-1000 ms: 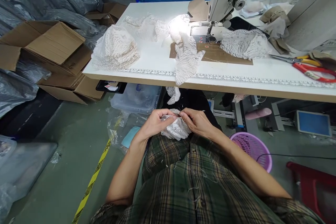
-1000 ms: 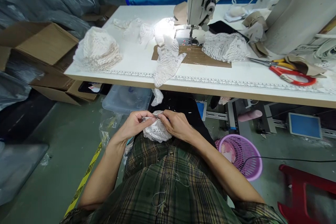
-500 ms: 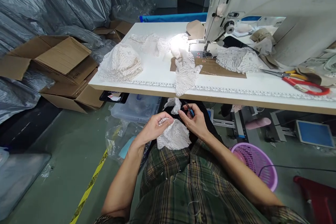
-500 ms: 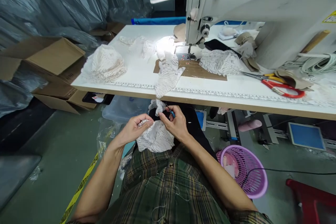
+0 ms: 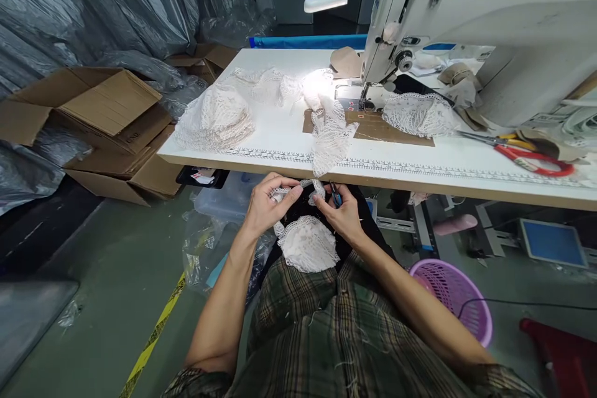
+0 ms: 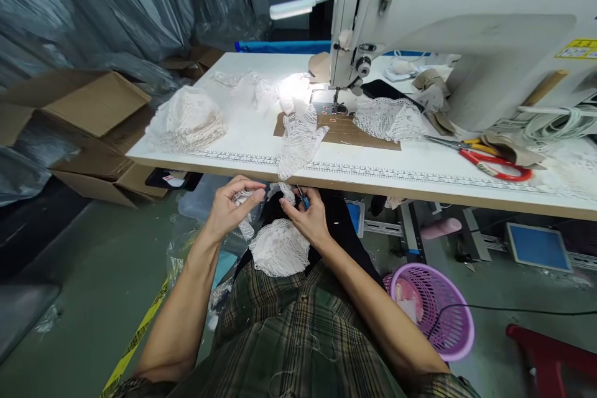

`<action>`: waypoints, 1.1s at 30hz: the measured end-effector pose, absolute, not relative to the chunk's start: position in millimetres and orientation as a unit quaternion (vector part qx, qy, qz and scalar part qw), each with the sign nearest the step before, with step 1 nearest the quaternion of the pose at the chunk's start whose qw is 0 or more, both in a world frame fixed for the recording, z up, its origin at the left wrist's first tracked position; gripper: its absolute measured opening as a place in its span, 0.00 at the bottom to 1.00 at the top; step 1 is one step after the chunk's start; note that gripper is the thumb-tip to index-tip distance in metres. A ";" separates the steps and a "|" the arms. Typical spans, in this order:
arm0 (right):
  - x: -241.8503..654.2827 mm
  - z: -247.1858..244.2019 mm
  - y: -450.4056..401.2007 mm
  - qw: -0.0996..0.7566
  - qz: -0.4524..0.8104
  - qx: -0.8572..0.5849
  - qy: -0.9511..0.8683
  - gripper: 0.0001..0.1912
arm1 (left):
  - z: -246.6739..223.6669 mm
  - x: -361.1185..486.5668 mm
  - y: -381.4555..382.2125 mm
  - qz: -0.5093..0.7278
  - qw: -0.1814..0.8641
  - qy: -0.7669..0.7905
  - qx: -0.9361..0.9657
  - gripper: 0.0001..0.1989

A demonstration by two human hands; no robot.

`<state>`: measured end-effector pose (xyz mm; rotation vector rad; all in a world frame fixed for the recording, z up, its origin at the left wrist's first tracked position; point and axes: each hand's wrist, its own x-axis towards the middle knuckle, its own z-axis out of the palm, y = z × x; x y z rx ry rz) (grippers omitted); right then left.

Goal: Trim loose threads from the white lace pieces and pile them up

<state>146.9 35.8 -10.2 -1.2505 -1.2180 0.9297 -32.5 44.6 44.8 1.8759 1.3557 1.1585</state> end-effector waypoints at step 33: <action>213.4 24.0 17.7 0.325 0.360 -0.449 -0.751 0.22 | 36.7 11.5 24.3 0.354 0.495 0.435 0.663 0.12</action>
